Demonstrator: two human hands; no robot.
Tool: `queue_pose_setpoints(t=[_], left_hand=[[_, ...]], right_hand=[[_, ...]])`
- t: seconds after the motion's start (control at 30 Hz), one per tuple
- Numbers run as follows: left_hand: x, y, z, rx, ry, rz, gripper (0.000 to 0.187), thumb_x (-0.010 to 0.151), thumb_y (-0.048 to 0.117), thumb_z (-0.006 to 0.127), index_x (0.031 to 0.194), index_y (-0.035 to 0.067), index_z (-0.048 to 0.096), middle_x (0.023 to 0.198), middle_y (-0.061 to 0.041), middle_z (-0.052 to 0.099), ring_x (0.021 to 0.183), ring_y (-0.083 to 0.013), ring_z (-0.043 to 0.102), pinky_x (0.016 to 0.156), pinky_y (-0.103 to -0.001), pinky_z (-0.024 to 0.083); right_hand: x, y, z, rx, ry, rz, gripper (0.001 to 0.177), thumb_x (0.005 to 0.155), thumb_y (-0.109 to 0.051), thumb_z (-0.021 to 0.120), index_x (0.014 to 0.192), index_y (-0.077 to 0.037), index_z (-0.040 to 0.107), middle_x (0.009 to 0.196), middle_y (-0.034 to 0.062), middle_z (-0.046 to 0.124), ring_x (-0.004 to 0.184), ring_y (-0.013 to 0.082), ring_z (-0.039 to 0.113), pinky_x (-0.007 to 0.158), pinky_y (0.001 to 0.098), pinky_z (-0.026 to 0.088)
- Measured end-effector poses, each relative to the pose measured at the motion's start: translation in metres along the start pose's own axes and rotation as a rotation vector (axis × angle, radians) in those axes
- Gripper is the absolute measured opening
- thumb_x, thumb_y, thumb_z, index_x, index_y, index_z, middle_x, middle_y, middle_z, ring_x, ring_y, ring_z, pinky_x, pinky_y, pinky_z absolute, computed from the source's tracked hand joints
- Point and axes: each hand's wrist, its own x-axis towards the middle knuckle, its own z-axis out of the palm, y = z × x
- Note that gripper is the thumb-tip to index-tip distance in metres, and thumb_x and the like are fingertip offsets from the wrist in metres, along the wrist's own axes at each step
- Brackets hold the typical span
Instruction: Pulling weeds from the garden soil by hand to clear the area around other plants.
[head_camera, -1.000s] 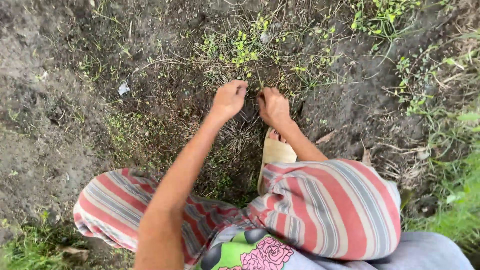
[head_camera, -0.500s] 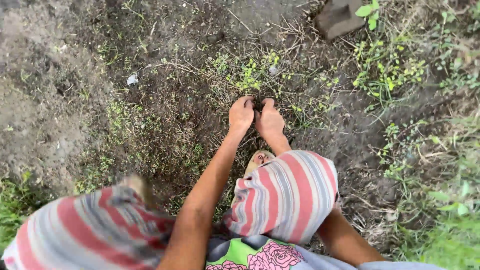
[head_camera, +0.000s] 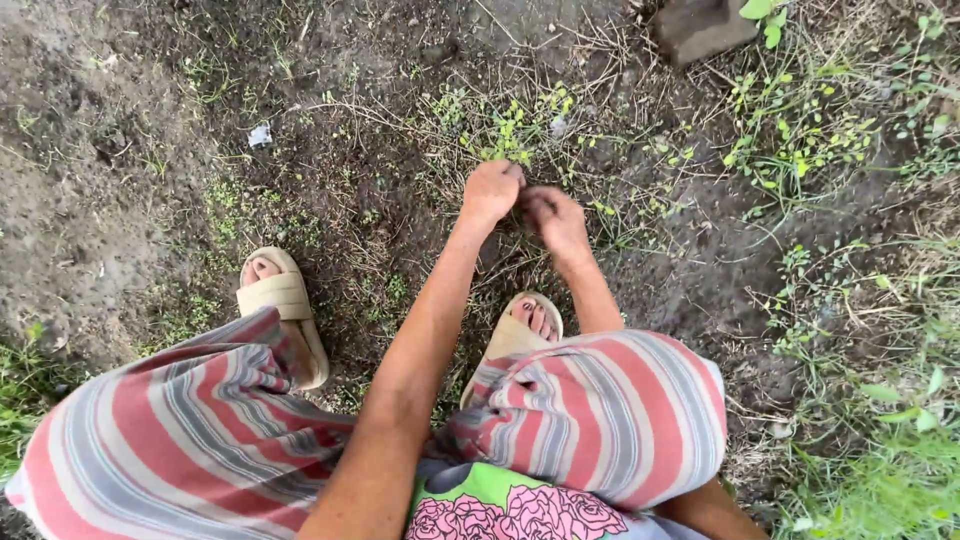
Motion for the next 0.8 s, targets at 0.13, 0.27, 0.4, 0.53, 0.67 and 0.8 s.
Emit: queue_pose_setpoints(t=[0.13, 0.27, 0.4, 0.53, 0.67, 0.8], left_hand=[[-0.050, 0.010, -0.042, -0.593, -0.008, -0.125, 0.029, 0.103, 0.021, 0.039, 0.108, 0.008, 0.065, 0.082, -0.003, 0.056, 0.063, -0.0127, 0.056, 0.054, -0.026, 0.049], [-0.092, 0.029, -0.031, -0.371, 0.058, -0.078, 0.041, 0.106, 0.026, 0.038, 0.108, 0.004, 0.073, 0.118, -0.027, 0.069, 0.121, -0.0411, 0.063, 0.103, -0.053, 0.045], [-0.111, 0.033, -0.030, -0.292, 0.081, -0.047, 0.039, 0.096, 0.032, 0.039, 0.095, 0.011, 0.072, 0.115, -0.023, 0.069, 0.118, -0.0437, 0.062, 0.101, -0.051, 0.048], [-0.108, 0.001, 0.000, -0.093, -0.128, 0.033, 0.043, 0.095, 0.038, 0.043, 0.107, 0.014, 0.077, 0.118, -0.019, 0.072, 0.120, -0.0396, 0.064, 0.105, -0.050, 0.048], [-0.112, -0.010, 0.017, 0.291, -0.368, 0.277, 0.046, 0.088, 0.018, 0.043, 0.107, -0.009, 0.075, 0.110, -0.037, 0.071, 0.109, -0.0529, 0.066, 0.098, -0.057, 0.052], [-0.124, -0.004, 0.045, 0.395, -0.513, 0.284, 0.038, 0.077, 0.026, 0.053, 0.093, 0.001, 0.077, 0.096, -0.026, 0.074, 0.095, -0.0463, 0.071, 0.082, -0.056, 0.058]], right_hand=[[0.011, -0.042, -0.006, 0.784, -0.121, 0.251, 0.047, 0.101, -0.013, 0.048, 0.143, 0.008, 0.044, 0.137, 0.0300, 0.049, 0.125, 0.0364, 0.045, 0.107, 0.0503, 0.041], [0.090, -0.025, 0.020, 1.232, -0.105, 0.483, 0.014, 0.097, -0.002, 0.054, 0.105, 0.006, 0.063, 0.084, 0.0059, 0.055, 0.068, 0.0184, 0.057, 0.061, 0.0266, 0.050], [0.097, -0.008, 0.022, 1.153, 0.018, 0.546, 0.025, 0.094, -0.015, 0.049, 0.069, -0.014, 0.047, 0.061, -0.0059, 0.025, 0.043, 0.0124, 0.028, 0.036, 0.0301, 0.018], [0.034, -0.014, 0.000, 0.928, 0.150, 0.553, 0.025, 0.096, -0.022, 0.038, 0.081, -0.016, 0.058, 0.063, -0.0085, 0.027, 0.046, 0.0101, 0.029, 0.037, 0.0252, 0.020], [-0.045, -0.040, -0.014, 0.651, 0.275, 0.475, 0.017, 0.085, -0.017, 0.055, 0.068, -0.017, 0.055, 0.058, -0.0073, 0.034, 0.042, 0.0089, 0.031, 0.037, 0.0233, 0.021], [-0.090, -0.022, -0.032, 0.651, 0.390, 0.540, 0.009, 0.078, -0.012, 0.052, 0.072, -0.013, 0.058, 0.056, -0.0011, 0.027, 0.041, 0.0127, 0.030, 0.039, 0.0250, 0.020]])
